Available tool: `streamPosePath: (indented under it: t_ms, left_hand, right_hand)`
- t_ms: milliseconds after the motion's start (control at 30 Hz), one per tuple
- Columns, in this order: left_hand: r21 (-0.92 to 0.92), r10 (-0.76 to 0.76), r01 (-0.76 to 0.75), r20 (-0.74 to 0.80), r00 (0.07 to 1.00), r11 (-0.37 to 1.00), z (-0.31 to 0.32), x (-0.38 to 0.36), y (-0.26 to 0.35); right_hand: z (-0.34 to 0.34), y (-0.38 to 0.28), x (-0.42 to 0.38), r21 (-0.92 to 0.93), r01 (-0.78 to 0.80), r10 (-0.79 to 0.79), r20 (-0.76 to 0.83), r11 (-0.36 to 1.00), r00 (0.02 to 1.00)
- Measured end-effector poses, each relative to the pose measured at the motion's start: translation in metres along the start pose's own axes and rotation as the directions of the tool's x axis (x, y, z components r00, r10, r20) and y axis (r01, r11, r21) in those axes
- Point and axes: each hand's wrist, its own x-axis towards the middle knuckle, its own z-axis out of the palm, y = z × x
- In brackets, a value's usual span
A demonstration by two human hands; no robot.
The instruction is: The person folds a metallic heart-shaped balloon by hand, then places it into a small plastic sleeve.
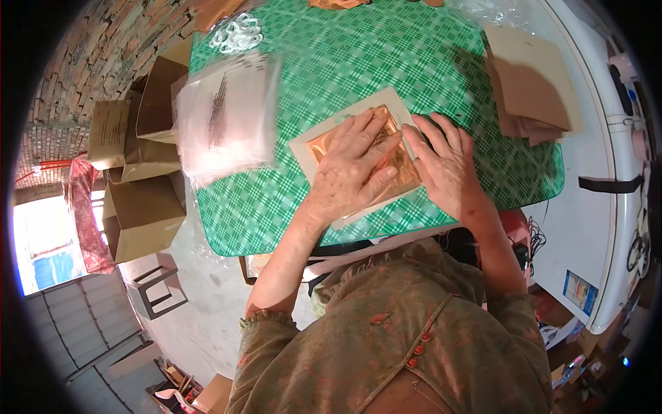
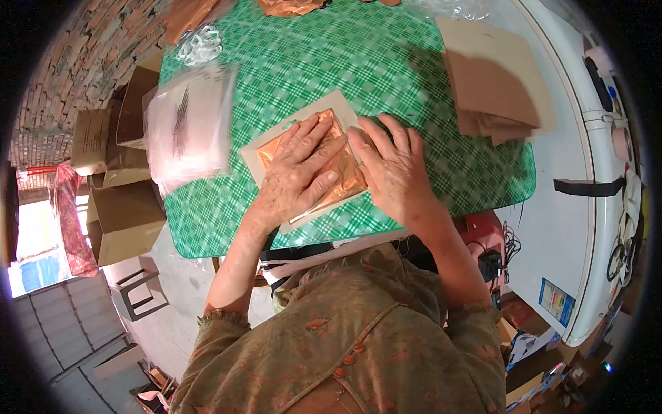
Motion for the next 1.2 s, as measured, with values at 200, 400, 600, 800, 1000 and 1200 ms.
streamPosePath:
  t_ms: [200,400,600,800,1000,1200]
  left_hand:
    - [-0.048,-0.031,0.030,-0.027,0.999,0.998,-0.001,0.002,0.003]
    - [0.033,-0.024,0.023,0.031,0.999,0.999,-0.001,0.002,0.005]
    - [0.108,-0.017,0.010,0.057,0.998,0.994,0.001,0.001,0.006]
    - [0.142,-0.020,0.016,0.028,0.999,0.990,0.005,0.002,0.009]
    - [0.220,-0.022,0.008,0.063,0.998,0.975,0.008,0.003,0.010]
    - [0.258,-0.012,-0.002,0.051,0.999,0.966,0.010,0.003,0.011]
  right_hand:
    - [-0.001,-0.001,0.002,-0.005,-0.012,0.012,-0.002,1.000,1.000]
    - [-0.003,0.000,0.003,-0.016,-0.010,0.010,-0.001,1.000,1.000]
    - [-0.001,0.002,0.003,-0.028,-0.003,0.003,0.007,1.000,1.000]
    - [0.003,0.003,0.002,0.000,0.022,-0.022,-0.026,1.000,0.999]
    - [0.007,0.009,0.000,0.033,0.045,-0.043,-0.062,0.998,0.997]
    - [0.004,0.011,-0.008,0.076,0.108,-0.098,-0.124,0.991,0.987]
